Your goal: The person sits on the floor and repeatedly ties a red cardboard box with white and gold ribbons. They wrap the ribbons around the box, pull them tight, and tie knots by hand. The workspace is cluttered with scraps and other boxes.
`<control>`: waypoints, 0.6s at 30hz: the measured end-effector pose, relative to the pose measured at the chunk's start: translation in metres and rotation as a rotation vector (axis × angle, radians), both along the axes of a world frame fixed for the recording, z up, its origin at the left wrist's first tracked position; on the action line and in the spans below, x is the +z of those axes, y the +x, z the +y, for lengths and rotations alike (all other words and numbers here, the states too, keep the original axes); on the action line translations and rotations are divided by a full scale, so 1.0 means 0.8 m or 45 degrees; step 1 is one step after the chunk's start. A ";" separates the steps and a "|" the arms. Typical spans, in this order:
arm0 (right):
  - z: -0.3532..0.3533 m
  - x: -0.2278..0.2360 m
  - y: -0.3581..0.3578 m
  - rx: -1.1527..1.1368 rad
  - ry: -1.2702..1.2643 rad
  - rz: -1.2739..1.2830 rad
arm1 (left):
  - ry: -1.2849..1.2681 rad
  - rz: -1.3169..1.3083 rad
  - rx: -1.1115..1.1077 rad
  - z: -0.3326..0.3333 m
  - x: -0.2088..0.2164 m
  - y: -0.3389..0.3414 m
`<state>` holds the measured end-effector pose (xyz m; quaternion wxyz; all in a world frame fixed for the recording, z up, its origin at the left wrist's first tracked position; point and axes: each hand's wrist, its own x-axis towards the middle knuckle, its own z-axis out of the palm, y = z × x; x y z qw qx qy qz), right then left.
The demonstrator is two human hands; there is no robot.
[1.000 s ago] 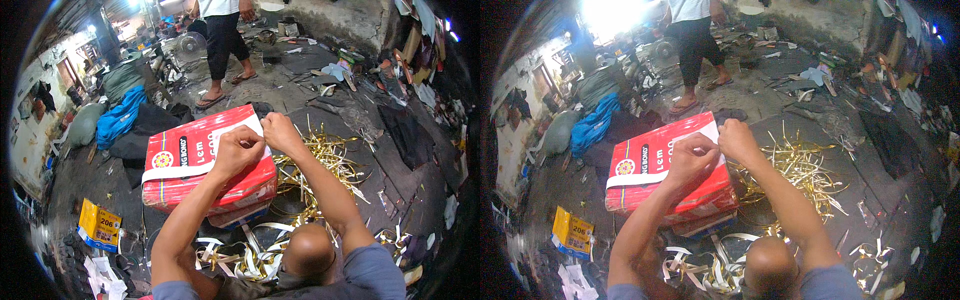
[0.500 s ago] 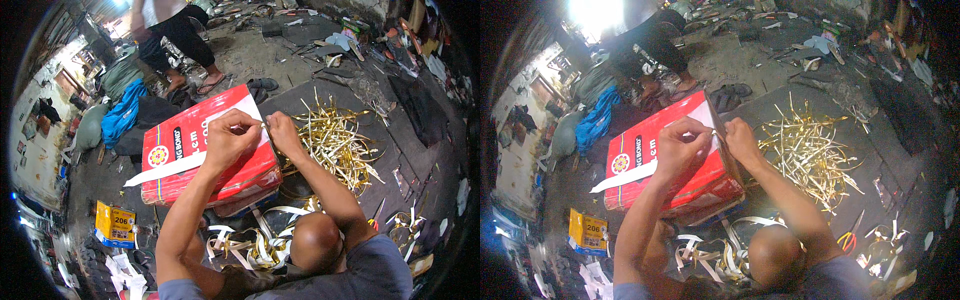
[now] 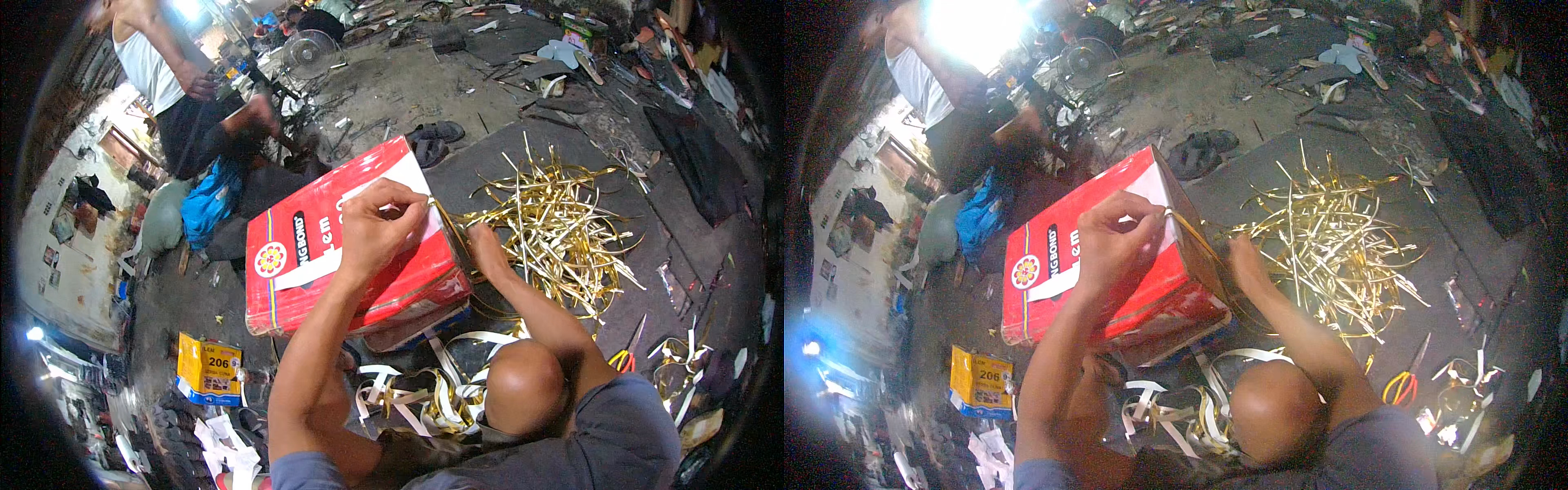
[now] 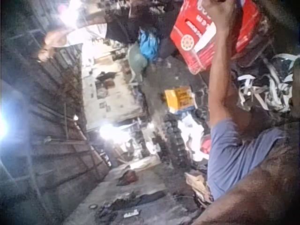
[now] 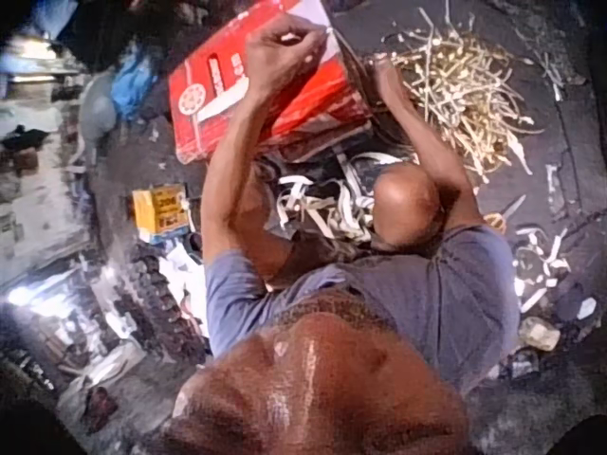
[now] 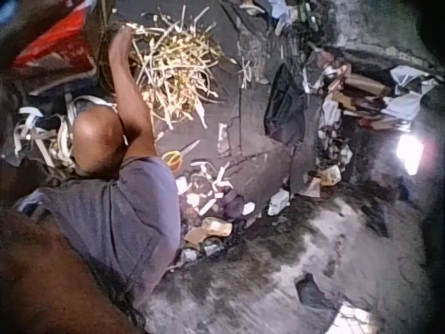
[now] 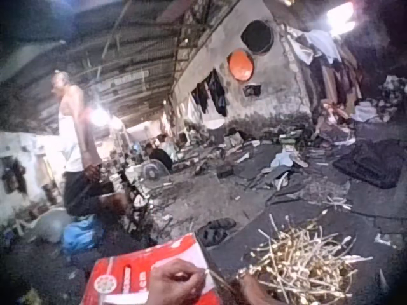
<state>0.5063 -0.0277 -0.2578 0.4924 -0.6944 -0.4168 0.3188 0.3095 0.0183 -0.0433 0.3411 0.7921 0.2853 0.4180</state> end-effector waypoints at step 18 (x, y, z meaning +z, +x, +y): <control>-0.028 -0.177 0.027 0.005 -0.360 -0.610 | -0.051 -0.080 -0.054 -0.007 0.008 0.001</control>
